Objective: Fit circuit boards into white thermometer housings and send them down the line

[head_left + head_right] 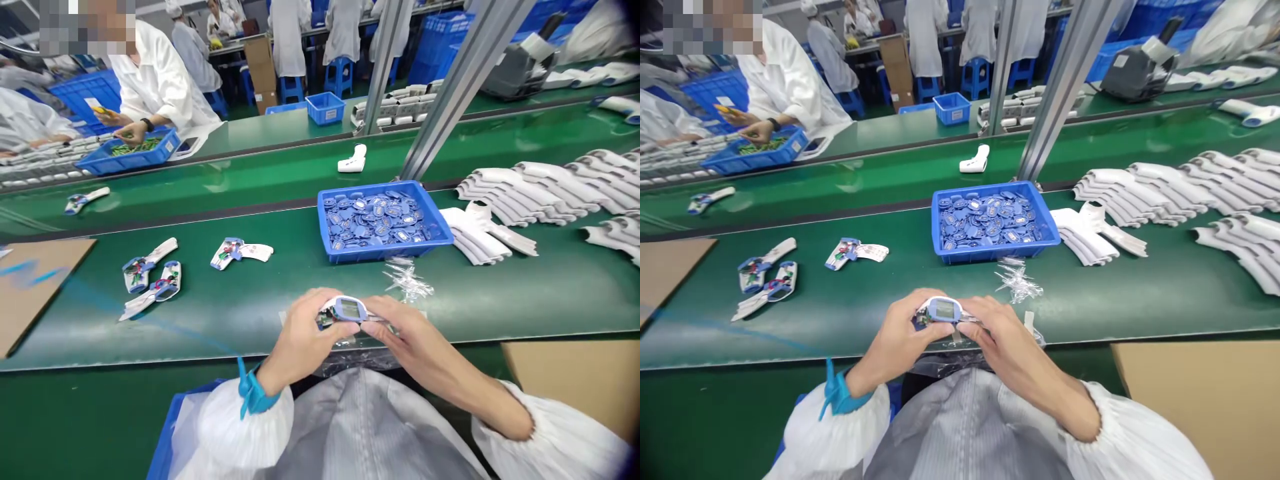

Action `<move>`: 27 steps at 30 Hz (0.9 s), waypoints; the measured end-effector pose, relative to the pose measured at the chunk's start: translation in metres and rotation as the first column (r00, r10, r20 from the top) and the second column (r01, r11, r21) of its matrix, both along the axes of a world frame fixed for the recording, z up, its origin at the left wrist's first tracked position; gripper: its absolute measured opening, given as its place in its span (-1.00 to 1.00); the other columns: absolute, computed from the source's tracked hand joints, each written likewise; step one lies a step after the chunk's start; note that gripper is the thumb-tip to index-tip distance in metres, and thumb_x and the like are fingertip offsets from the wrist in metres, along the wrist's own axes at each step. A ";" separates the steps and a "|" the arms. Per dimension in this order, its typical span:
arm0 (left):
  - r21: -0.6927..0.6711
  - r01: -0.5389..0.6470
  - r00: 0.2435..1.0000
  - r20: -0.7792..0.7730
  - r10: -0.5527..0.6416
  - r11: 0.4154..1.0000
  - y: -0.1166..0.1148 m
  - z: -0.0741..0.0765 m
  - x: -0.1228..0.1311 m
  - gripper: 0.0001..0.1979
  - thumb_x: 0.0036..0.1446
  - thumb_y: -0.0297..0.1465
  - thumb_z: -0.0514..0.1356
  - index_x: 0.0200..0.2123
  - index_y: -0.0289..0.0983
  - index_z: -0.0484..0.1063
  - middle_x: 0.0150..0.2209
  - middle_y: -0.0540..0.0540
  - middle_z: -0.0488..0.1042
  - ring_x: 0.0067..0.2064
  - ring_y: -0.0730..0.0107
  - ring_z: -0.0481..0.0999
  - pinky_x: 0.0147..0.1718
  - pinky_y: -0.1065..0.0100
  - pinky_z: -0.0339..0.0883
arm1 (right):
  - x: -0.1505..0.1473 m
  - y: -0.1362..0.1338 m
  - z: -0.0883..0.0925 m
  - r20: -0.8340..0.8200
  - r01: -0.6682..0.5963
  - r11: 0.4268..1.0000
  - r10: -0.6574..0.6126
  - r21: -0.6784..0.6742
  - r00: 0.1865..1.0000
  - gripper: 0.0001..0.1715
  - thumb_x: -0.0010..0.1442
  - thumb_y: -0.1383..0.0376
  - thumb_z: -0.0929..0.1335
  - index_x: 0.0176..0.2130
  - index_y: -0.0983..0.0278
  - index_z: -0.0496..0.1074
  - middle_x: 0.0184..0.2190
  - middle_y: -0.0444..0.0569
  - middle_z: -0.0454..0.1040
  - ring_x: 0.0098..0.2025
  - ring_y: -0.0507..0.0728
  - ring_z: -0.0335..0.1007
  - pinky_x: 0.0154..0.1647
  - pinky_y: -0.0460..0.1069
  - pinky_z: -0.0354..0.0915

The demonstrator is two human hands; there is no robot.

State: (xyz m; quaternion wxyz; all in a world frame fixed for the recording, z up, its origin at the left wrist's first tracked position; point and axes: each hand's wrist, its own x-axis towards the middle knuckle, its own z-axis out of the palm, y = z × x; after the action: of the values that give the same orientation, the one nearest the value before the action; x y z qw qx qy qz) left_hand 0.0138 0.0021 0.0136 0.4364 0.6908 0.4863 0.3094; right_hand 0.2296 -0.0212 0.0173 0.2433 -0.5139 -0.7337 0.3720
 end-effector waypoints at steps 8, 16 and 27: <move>-0.025 0.145 0.987 -0.063 -0.146 0.989 -0.003 -0.006 0.024 -0.86 0.23 -0.24 0.28 -0.14 -0.05 0.47 -0.19 0.00 0.58 -0.16 0.20 0.53 -0.18 0.23 0.34 | -0.004 -0.007 0.025 0.195 0.136 0.880 -0.248 0.455 0.949 -0.68 0.44 0.23 0.25 -0.31 0.18 0.50 -0.28 -0.12 0.57 -0.20 0.10 0.41 -0.10 0.08 0.11; -0.339 -0.158 0.973 0.107 0.205 0.927 0.019 0.016 0.007 -0.66 0.29 -0.11 0.18 -0.14 -0.28 0.44 -0.36 -0.06 0.50 -0.34 0.33 0.45 -0.34 0.35 0.27 | 0.044 0.010 -0.021 0.395 0.363 0.882 -0.461 0.299 0.795 -0.71 0.37 0.13 0.30 -0.30 0.21 0.50 -0.35 -0.06 0.56 -0.27 0.17 0.42 -0.25 0.06 0.12; -0.437 0.093 0.937 0.341 0.070 0.895 0.019 0.000 0.015 -0.66 0.29 -0.16 0.21 -0.07 -0.33 0.44 -0.26 -0.11 0.49 -0.32 0.41 0.44 -0.30 0.39 0.30 | 0.195 0.104 -0.035 0.566 0.534 0.726 -0.680 0.433 0.466 -0.28 0.22 -0.21 0.32 -0.11 0.37 0.58 -0.13 0.41 0.51 -0.07 0.46 0.42 -0.27 0.23 0.18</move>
State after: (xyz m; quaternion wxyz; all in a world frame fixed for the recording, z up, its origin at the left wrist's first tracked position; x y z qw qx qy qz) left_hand 0.0287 0.0206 0.0139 0.6640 0.5094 0.4551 0.3041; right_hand 0.4247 0.0826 -0.0180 0.1155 -0.8141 -0.5681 -0.0343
